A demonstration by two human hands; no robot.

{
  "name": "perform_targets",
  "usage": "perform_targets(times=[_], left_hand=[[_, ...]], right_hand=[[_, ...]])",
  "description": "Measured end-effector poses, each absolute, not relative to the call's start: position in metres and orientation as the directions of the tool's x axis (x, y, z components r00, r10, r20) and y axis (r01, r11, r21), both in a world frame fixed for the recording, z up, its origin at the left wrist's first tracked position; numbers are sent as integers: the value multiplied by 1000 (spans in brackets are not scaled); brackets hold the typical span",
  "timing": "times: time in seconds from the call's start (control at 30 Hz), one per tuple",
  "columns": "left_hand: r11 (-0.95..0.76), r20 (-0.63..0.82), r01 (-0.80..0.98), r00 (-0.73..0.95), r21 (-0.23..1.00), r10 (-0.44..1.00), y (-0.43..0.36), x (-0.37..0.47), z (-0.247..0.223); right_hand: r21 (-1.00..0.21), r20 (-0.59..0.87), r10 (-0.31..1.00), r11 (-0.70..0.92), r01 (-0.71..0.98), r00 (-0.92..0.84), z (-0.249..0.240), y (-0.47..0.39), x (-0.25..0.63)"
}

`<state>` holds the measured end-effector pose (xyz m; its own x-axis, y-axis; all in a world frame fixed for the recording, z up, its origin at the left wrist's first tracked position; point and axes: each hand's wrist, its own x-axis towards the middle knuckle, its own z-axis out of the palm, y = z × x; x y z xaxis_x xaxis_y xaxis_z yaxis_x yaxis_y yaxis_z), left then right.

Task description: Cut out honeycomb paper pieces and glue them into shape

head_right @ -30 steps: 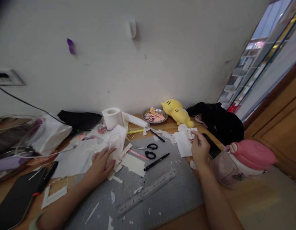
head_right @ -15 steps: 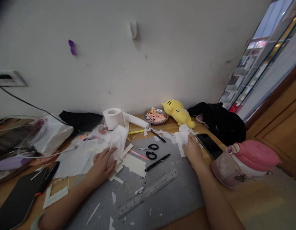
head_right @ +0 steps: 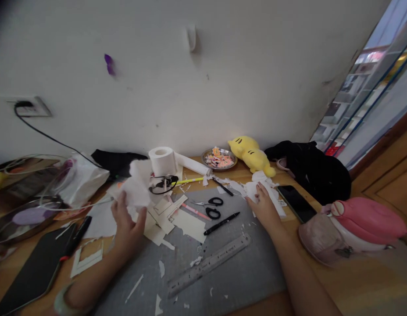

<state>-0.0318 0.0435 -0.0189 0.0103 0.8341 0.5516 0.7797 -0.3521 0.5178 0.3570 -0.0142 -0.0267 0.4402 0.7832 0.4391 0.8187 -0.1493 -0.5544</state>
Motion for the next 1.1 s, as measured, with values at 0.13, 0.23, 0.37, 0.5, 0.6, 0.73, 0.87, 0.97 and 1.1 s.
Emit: perform_targets(times=[0.13, 0.23, 0.37, 0.5, 0.6, 0.73, 0.87, 0.97, 1.1], left_hand=[[-329, 587, 777, -64, 537, 807, 42, -37, -18], [-395, 519, 790, 115, 469, 847, 44, -34, -17], [-520, 250, 744, 457, 419, 854, 48, -24, -15], [-471, 170, 746, 447, 472, 878, 56, -25, -18], [-416, 198, 735, 369, 536, 908, 64, -32, -22], [-305, 270, 700, 164, 645, 949, 75, -41, -25], [-189, 357, 651, -135, 735, 924, 80, -48, -24], [-179, 403, 632, -230, 754, 886, 79, -53, -20], [-262, 434, 665, -104, 699, 895, 71, -49, -15]], right_hand=[[-550, 426, 841, -52, 834, 333, -29, -11, 346], [-534, 430, 871, 31, 845, 240, -27, -10, 339], [-517, 431, 890, 109, 849, 148, -25, -10, 334], [-510, 413, 907, 158, 846, 79, -26, -10, 334], [-510, 394, 919, 189, 839, 33, -25, -10, 334], [-514, 374, 927, 213, 831, -6, -23, -11, 332], [-475, 358, 934, 188, 860, -6, -26, -9, 333], [-410, 357, 930, 73, 909, 87, -33, -5, 336], [-323, 371, 825, -316, 892, 427, -37, -4, 343]])
